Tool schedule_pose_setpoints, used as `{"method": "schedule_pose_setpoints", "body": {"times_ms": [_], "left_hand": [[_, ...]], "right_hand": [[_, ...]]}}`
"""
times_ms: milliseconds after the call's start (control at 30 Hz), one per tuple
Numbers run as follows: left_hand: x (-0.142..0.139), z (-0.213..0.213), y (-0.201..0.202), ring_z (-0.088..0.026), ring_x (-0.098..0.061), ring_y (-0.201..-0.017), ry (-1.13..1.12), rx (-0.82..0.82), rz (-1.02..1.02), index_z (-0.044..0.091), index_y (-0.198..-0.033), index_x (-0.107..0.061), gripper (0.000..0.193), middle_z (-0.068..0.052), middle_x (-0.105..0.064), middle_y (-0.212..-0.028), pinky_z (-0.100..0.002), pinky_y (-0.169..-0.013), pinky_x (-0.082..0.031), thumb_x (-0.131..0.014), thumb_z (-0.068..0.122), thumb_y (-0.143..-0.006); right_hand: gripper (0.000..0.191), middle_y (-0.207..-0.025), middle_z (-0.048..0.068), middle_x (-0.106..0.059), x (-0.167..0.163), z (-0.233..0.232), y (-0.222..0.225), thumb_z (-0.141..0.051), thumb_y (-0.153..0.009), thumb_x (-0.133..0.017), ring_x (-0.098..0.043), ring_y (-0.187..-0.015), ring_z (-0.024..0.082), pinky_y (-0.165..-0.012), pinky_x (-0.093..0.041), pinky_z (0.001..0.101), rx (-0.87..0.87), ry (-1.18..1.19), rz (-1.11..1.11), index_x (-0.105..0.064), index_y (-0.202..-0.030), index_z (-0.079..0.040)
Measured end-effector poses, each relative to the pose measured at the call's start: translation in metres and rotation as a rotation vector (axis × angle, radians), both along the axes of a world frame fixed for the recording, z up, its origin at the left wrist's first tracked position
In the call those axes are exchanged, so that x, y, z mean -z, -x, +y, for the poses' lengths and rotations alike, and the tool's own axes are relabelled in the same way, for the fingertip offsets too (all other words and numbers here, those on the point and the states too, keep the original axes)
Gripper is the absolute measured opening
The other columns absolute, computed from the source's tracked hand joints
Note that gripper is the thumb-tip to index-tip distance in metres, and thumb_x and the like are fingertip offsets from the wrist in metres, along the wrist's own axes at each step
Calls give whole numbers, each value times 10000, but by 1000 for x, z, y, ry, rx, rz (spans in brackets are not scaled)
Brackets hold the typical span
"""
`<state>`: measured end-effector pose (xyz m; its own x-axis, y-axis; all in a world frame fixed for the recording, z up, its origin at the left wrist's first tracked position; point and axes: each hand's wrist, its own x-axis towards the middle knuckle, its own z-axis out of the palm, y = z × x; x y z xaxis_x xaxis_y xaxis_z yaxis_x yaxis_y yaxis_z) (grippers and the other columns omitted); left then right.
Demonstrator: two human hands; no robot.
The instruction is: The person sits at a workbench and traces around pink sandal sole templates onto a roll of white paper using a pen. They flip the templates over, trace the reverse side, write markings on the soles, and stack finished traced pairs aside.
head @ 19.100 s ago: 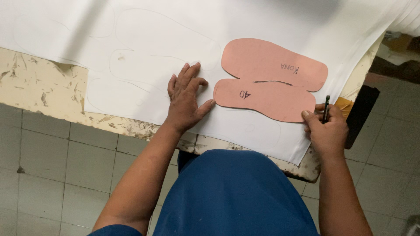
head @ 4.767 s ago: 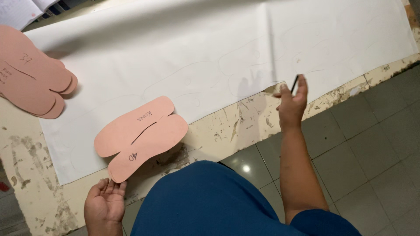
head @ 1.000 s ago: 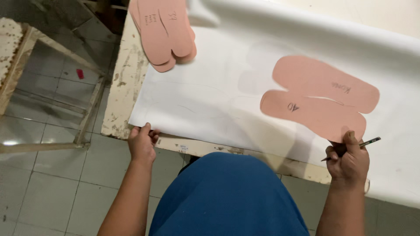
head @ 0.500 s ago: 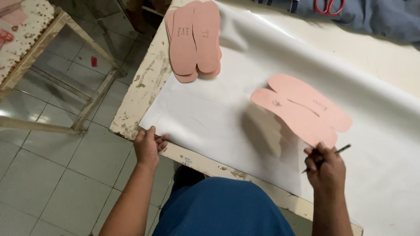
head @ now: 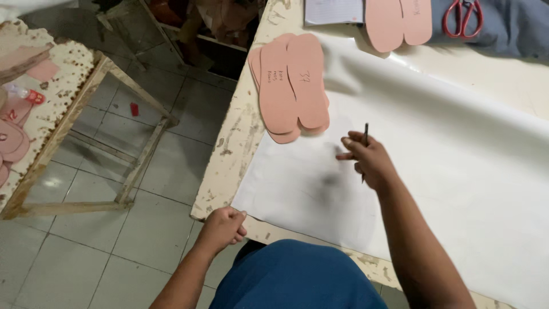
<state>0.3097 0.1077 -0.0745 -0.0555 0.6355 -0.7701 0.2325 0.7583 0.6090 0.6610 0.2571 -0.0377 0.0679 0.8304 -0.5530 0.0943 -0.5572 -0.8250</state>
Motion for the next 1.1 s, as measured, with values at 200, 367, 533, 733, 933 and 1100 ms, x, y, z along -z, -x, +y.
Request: {"method": "schedule_pose_setpoints", "body": {"times_ms": [200,367,533,733,933,1100], "left_hand": [[12,62,23,-113,-673,-759,-428,-9,-22,-17,-1056,-669,303,-80,-731,-867,-289,-700,-562,-647,258,-931],[21,132,-9,-122,-621,-873,-471,-206,-337,-21,-1264,-591,404,-73,-703,-1031,-277,-783,-535,-656,244,-965],[19,153,-34,-97,-645,-973,-340,-305,-451,22,-1357,-510,452,-46,-675,-1138,-287,-831,-562,-634,228,-974],[5,152,-39,-109,-661,-996,-553,-312,-662,40,-1342,-505,435,-59,-690,-1164,-282,-853,-562,-646,96,-934],[-19,137,-25,-98,-635,-847,-462,-71,-529,49,-1336,-595,387,-40,-714,-1031,-266,-732,-534,-650,102,-956],[-22,115,0,-84,-589,-733,-200,230,-626,91,-1428,-605,479,-12,-688,-924,-261,-658,-508,-648,120,-952]], "right_hand": [[648,-1207,92,-716,23,-12,51,-216,-895,-670,-742,-874,171,-462,-353,232,201,-34,90,-440,-1463,-8],[634,-1075,114,-720,18,22,64,-212,-919,-701,-688,-760,128,-477,-363,224,211,-53,68,-424,-1456,-17],[376,-945,70,-698,22,31,74,-124,-902,-713,-618,-666,98,-472,-376,218,212,-54,232,-596,-1236,1],[254,-916,73,-686,19,-1,73,-124,-941,-697,-615,-662,102,-465,-394,220,157,-114,362,-606,-1121,29],[309,-870,-18,-633,28,-28,54,-160,-918,-656,-531,-551,69,-401,-351,219,166,-97,170,-645,-1217,-83],[303,-738,51,-471,53,-43,35,-173,-1047,-713,-382,-500,111,-403,-283,272,397,-18,122,-491,-1019,32]]}}
